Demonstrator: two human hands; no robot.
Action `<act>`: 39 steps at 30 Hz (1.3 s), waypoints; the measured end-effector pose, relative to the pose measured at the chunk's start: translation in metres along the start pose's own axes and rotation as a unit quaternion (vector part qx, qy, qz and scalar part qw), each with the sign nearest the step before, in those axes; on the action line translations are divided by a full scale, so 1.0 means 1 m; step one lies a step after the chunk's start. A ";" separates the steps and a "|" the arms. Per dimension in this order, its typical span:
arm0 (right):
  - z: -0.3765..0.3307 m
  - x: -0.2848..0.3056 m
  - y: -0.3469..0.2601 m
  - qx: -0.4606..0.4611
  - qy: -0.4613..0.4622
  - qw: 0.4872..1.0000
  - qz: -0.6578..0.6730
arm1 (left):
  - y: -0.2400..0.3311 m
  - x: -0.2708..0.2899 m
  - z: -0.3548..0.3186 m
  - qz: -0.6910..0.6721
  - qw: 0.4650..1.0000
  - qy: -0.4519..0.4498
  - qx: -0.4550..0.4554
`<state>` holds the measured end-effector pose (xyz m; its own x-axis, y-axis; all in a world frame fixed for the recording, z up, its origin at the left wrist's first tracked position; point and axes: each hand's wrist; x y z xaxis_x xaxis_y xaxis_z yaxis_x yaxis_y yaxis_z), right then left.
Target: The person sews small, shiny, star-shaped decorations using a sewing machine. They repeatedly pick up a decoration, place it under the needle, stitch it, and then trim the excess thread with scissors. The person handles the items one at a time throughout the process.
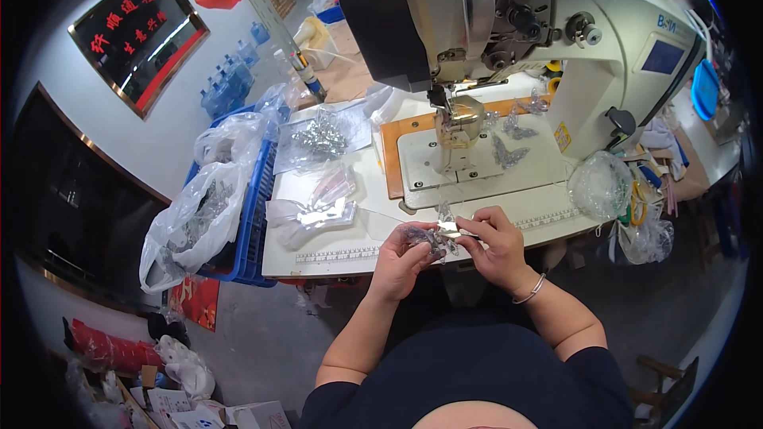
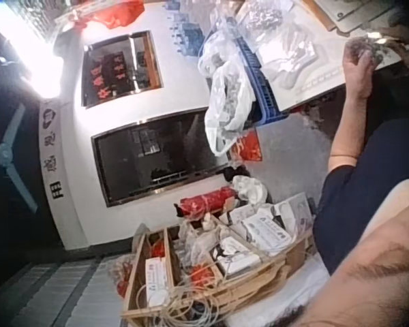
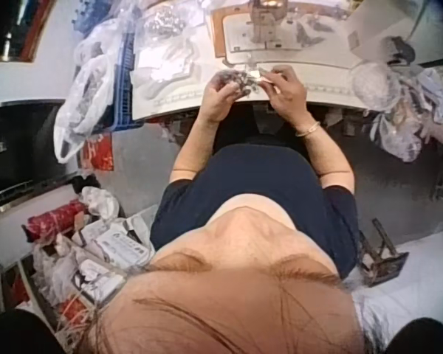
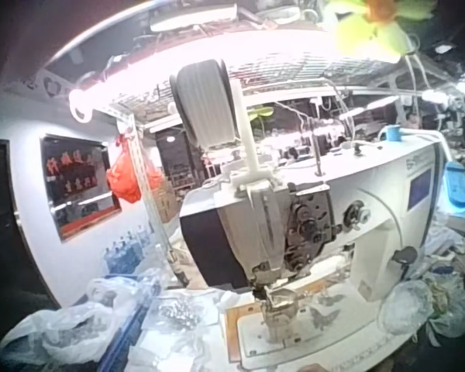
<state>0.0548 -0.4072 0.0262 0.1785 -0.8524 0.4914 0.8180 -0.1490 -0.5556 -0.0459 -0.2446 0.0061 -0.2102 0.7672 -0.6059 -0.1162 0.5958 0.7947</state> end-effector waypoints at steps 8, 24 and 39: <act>-0.007 0.003 0.004 -0.015 -0.003 1.000 0.024 | -0.009 0.001 0.004 -0.014 1.000 -0.005 0.013; -0.015 -0.014 0.024 -0.421 0.048 0.765 0.485 | -0.005 0.023 0.017 0.076 0.994 0.037 0.069; -0.019 0.012 0.050 -0.298 0.041 0.838 0.456 | 0.010 0.019 0.012 0.506 0.712 -0.048 -0.484</act>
Point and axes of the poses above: each hand's wrist, its own z-axis towards the middle knuckle, its own x-axis out of the back of the hand, y = z × x, and after that the axes turned 1 degree about x, right-handed
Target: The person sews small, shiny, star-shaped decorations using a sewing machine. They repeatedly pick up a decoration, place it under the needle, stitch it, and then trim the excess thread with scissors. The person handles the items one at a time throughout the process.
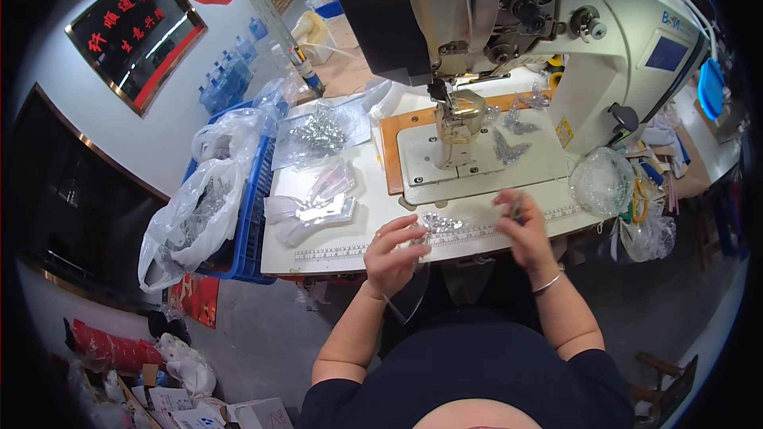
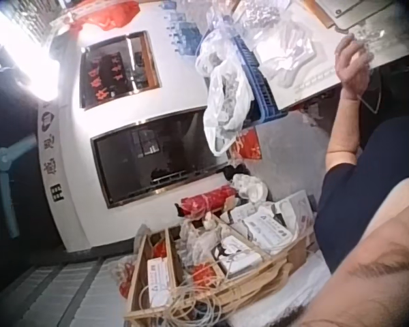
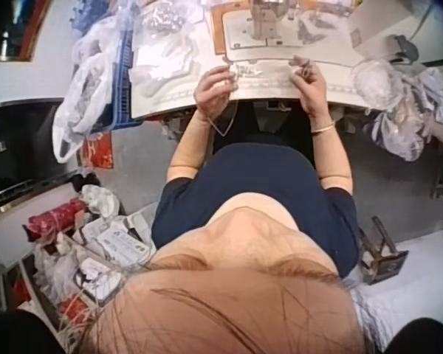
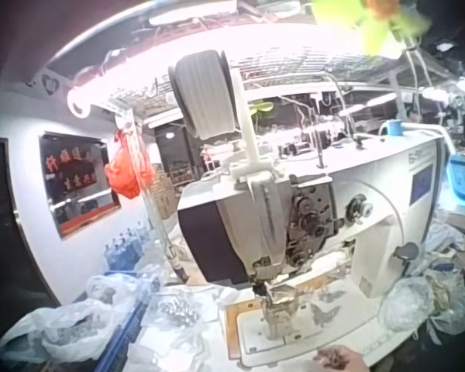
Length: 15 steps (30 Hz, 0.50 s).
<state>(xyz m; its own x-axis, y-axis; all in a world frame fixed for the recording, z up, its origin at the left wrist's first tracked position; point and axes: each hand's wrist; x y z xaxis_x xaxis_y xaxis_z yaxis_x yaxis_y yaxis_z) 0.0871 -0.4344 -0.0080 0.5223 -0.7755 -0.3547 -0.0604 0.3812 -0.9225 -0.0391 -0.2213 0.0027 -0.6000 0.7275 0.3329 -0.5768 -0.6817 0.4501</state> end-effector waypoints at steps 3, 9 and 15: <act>0.008 0.048 -0.005 0.013 0.140 0.983 -0.114 | 0.012 0.009 0.006 0.098 0.988 0.016 -0.116; -0.026 -0.003 -0.050 0.173 -0.005 0.917 -0.359 | 0.014 0.009 -0.002 0.200 0.957 -0.032 -0.208; -0.027 -0.034 -0.043 0.287 -0.069 0.850 -0.437 | 0.018 0.009 -0.004 0.220 0.949 -0.046 -0.221</act>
Point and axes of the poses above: each hand's wrist, its own z-axis towards the middle knuckle, its own x-axis out of the back of the hand, y = z × x, and after that the axes turned 1 degree about x, right-handed
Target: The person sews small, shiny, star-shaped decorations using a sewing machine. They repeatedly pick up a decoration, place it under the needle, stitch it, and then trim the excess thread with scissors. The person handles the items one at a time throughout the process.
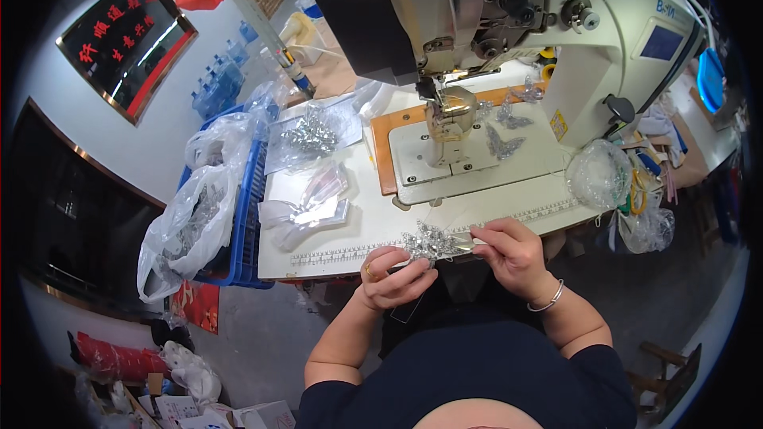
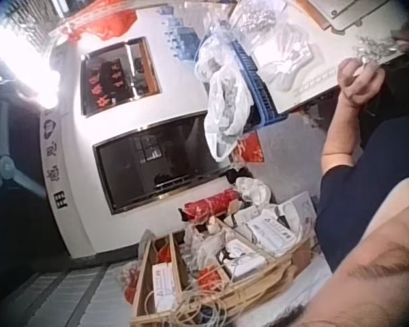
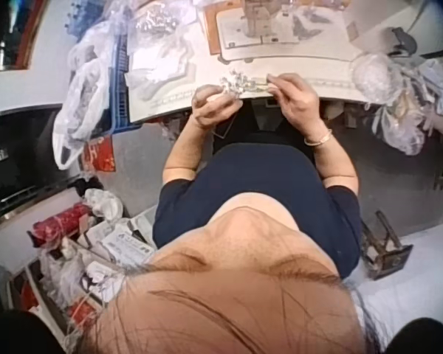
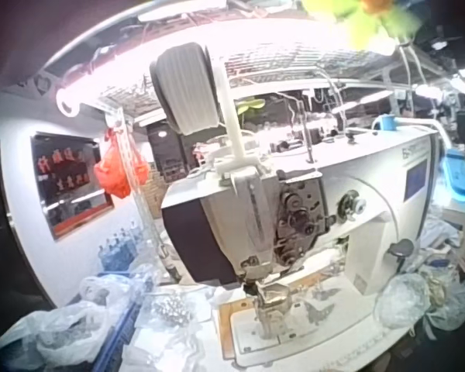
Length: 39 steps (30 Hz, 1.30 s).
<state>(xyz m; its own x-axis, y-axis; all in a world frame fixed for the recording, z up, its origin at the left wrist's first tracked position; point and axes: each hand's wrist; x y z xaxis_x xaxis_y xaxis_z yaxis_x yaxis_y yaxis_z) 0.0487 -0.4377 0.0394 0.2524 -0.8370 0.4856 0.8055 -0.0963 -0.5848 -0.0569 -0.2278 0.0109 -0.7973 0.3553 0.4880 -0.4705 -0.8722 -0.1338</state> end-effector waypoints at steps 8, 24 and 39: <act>-0.002 -0.023 0.015 -0.338 -0.139 0.854 0.372 | 0.001 -0.008 -0.002 0.005 0.999 0.040 -0.023; 0.023 -0.026 0.016 -0.080 -0.029 0.994 0.066 | 0.002 -0.036 -0.002 -0.580 0.546 -0.021 0.605; 0.001 -0.037 0.027 0.059 0.055 0.989 -0.125 | 0.018 -0.044 0.002 -0.530 0.560 0.039 0.635</act>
Point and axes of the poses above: each hand's wrist, its own z-axis towards the middle knuckle, its own x-axis out of the back of the hand, y = z × x, and after that the axes turned 1 degree about x, right-handed
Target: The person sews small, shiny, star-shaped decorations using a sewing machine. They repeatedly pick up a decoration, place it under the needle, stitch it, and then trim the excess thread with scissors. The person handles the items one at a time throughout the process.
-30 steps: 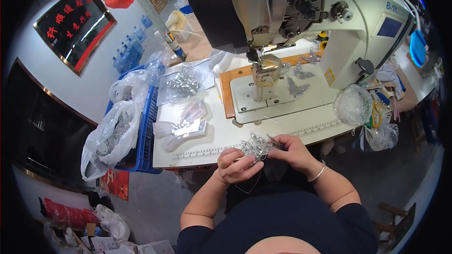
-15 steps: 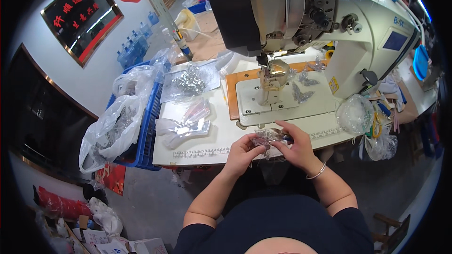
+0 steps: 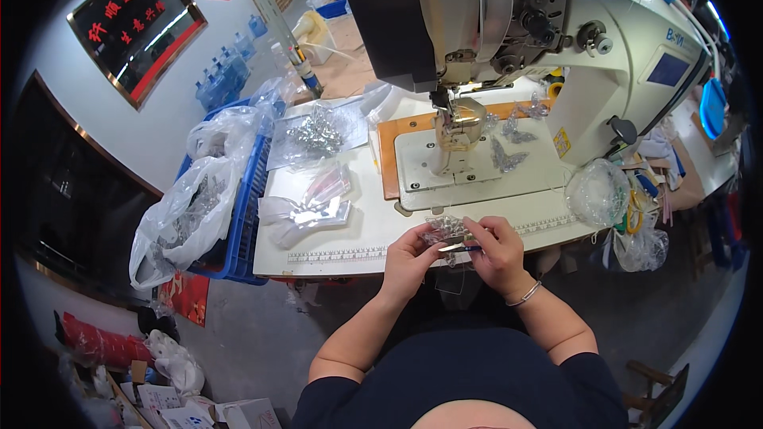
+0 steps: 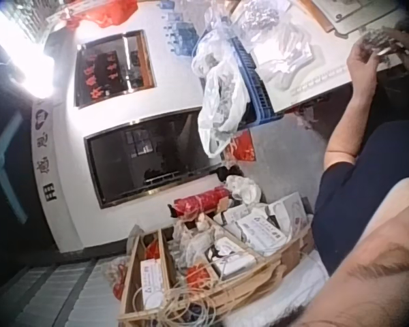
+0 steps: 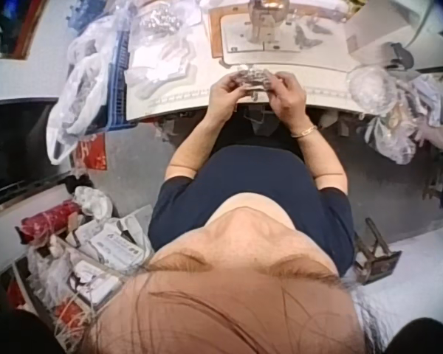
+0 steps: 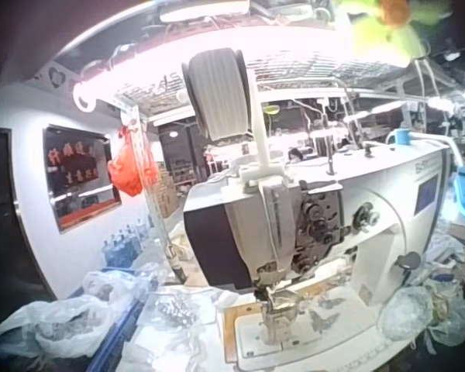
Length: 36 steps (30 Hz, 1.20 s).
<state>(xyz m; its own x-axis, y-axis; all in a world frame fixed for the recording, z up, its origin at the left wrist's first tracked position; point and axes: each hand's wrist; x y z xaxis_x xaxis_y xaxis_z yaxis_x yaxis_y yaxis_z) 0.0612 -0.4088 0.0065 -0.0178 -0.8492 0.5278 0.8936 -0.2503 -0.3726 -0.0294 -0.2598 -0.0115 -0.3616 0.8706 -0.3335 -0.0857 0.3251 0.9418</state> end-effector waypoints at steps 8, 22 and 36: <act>0.012 0.013 -0.002 -0.132 -0.097 0.980 0.112 | 0.005 0.001 -0.001 0.003 0.999 -0.013 0.036; 0.003 0.010 -0.004 0.104 -0.150 0.978 0.106 | -0.002 0.005 -0.001 -0.108 0.994 0.014 0.031; 0.000 0.015 -0.005 0.003 -0.031 0.998 -0.057 | 0.007 -0.002 -0.005 -0.090 0.995 0.046 0.015</act>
<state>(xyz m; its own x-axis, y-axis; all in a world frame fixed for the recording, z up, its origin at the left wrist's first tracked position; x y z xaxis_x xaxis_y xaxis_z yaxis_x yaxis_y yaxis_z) 0.0570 -0.4200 0.0162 -0.0928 -0.7849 0.6126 0.8899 -0.3413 -0.3026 -0.0335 -0.2615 -0.0040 -0.4270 0.7602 -0.4897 -0.1293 0.4846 0.8651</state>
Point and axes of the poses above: each hand's wrist, its own z-axis towards the middle knuckle, its own x-axis out of the back of the hand, y = z × x, and after that the axes turned 1 degree about x, right-handed
